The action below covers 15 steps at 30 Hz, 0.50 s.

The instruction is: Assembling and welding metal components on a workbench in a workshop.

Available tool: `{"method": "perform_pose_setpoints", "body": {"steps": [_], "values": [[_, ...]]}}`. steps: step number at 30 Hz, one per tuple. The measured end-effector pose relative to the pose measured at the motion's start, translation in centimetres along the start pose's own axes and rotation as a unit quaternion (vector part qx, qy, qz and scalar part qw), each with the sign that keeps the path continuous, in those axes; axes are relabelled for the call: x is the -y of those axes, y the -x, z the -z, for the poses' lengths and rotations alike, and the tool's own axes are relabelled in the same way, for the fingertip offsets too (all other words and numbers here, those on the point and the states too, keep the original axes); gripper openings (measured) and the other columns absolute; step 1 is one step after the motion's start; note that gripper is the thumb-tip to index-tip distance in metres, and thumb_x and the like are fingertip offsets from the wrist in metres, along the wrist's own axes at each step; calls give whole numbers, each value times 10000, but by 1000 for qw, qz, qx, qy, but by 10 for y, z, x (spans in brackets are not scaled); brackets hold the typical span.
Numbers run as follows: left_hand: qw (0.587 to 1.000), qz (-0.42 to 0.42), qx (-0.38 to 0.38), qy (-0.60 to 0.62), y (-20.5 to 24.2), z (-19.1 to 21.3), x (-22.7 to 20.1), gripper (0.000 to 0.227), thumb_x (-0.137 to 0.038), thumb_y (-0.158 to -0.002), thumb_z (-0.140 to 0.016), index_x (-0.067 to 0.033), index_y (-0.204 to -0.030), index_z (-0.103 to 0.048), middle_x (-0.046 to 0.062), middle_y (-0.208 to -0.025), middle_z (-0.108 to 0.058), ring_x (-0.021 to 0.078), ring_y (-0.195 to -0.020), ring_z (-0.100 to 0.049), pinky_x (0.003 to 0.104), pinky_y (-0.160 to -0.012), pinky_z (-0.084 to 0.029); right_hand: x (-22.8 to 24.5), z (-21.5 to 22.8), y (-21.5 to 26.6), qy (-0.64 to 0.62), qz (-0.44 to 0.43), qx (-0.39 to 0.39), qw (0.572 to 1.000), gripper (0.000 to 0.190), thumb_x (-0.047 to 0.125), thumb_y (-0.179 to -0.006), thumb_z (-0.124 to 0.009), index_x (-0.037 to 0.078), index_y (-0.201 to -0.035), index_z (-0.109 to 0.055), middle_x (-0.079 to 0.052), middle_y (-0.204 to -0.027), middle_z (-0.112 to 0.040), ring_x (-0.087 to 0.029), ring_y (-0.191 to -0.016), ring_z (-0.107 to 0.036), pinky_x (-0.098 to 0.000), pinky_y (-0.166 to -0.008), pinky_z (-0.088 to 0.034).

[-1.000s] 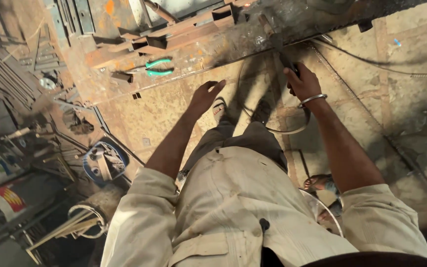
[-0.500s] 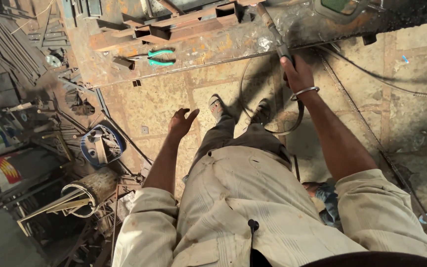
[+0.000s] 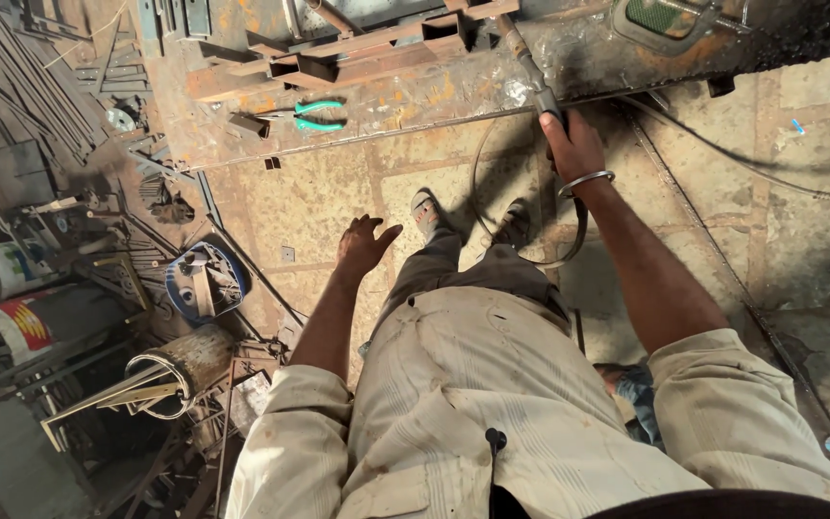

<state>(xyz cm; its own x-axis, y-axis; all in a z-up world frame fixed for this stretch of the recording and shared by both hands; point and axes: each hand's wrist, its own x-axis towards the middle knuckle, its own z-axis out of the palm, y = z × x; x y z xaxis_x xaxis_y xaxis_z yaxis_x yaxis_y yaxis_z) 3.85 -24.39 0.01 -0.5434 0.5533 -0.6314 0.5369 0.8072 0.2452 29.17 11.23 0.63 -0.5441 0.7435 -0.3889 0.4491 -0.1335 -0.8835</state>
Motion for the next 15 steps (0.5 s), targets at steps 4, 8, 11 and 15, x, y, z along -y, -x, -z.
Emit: {"method": "perform_pose_setpoints", "body": {"steps": [4, 8, 11, 15], "values": [[1000, -23, -5, -8, -1, -1, -3, 800, -728, -897, -589, -66, -1342, -659, 245, -1505, -507, 396, -1439, -430, 502, -1168, -349, 2, 3, 7, -15, -28, -3, 999, 422, 447, -1041, -612, 26, -1012, -595, -44, -674, -600, -155, -543, -588, -354, -498, -459], [999, -33, -4, -16, 1, -1, -3, 794, -724, -893, -600, -65, -1330, -668, 255, -1492, -520, 399, -1420, -452, 504, -1165, -359, -1, 9, 16, -51, -43, 4, 998, 409, 435, -1047, -624, 28, -1030, -586, -31, -686, -570, -133, -543, -542, -341, -489, -436], [999, -27, 2, -19, 0, 4, -4, 781, -715, -884, -601, -74, -1326, -666, 253, -1487, -515, 391, -1397, -464, 509, -1144, -363, 3, 14, 20, -91, -63, 12, 994, 410, 436, -1043, -636, 31, -1021, -571, -13, -685, -563, -112, -541, -520, -321, -484, -420], [999, -34, -21, -21, 1, 6, -2, 786, -718, -882, -617, -60, -1305, -678, 257, -1475, -536, 386, -1398, -483, 495, -1150, -383, -6, 21, 29, -72, -21, -19, 997, 352, 426, -1026, -628, 87, -1120, -630, 26, -751, -584, -75, -566, -546, -296, -480, -458]]}}
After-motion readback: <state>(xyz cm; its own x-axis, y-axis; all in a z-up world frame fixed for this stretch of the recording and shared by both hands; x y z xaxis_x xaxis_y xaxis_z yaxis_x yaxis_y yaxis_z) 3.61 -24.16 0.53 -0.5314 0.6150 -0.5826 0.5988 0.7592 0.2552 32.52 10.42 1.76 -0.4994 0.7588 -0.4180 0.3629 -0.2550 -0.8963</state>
